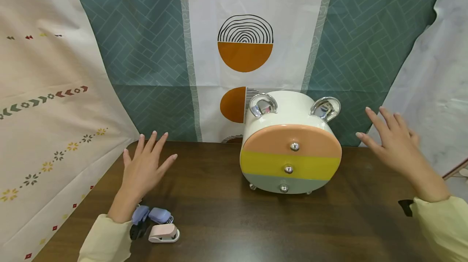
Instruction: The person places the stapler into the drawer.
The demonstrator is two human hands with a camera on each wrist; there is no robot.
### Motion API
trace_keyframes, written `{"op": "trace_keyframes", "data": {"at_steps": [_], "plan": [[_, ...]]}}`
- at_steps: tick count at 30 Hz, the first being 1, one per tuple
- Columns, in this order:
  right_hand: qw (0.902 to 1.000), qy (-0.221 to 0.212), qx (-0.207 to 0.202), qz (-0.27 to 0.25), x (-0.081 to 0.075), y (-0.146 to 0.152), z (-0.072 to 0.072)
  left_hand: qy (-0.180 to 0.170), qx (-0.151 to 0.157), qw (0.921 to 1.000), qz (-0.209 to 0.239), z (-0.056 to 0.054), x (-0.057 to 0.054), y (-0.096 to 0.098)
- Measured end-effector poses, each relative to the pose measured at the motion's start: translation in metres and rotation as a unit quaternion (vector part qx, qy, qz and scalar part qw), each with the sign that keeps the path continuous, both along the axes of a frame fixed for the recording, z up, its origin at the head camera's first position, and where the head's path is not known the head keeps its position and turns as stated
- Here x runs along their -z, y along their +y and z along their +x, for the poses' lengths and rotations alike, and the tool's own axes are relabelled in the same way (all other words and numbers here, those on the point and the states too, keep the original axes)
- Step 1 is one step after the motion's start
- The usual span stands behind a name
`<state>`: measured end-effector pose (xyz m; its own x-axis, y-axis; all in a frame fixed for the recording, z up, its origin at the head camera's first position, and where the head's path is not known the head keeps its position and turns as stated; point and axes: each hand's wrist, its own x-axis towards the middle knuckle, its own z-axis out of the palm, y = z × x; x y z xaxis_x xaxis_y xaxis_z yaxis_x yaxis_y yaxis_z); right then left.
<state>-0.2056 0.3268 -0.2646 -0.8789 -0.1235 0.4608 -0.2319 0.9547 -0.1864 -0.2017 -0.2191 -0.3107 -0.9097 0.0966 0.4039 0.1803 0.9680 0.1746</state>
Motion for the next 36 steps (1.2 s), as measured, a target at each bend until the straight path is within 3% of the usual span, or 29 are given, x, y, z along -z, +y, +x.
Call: {"op": "trace_keyframes", "data": {"at_steps": [8,12,17,28,36], "plan": [[0.9952,0.050,-0.058,-0.061,-0.014,-0.021,-0.003,0.069,0.016,0.9962,0.050,0.005,-0.009,0.029],[0.9868,0.085,-0.099,-0.096,-0.019,-0.032,-0.007,0.104,0.043,0.9894,0.092,0.007,-0.011,0.044],[0.9771,0.111,-0.131,-0.126,-0.025,-0.045,-0.010,0.113,0.069,0.9793,0.153,0.010,-0.011,0.062],[0.9684,0.092,-0.142,-0.183,-0.031,-0.066,-0.018,0.157,0.152,0.9432,0.251,0.021,-0.004,0.101],[0.9583,0.075,-0.165,-0.221,-0.034,-0.080,-0.025,0.140,0.201,0.9223,0.299,0.025,0.006,0.129]]}}
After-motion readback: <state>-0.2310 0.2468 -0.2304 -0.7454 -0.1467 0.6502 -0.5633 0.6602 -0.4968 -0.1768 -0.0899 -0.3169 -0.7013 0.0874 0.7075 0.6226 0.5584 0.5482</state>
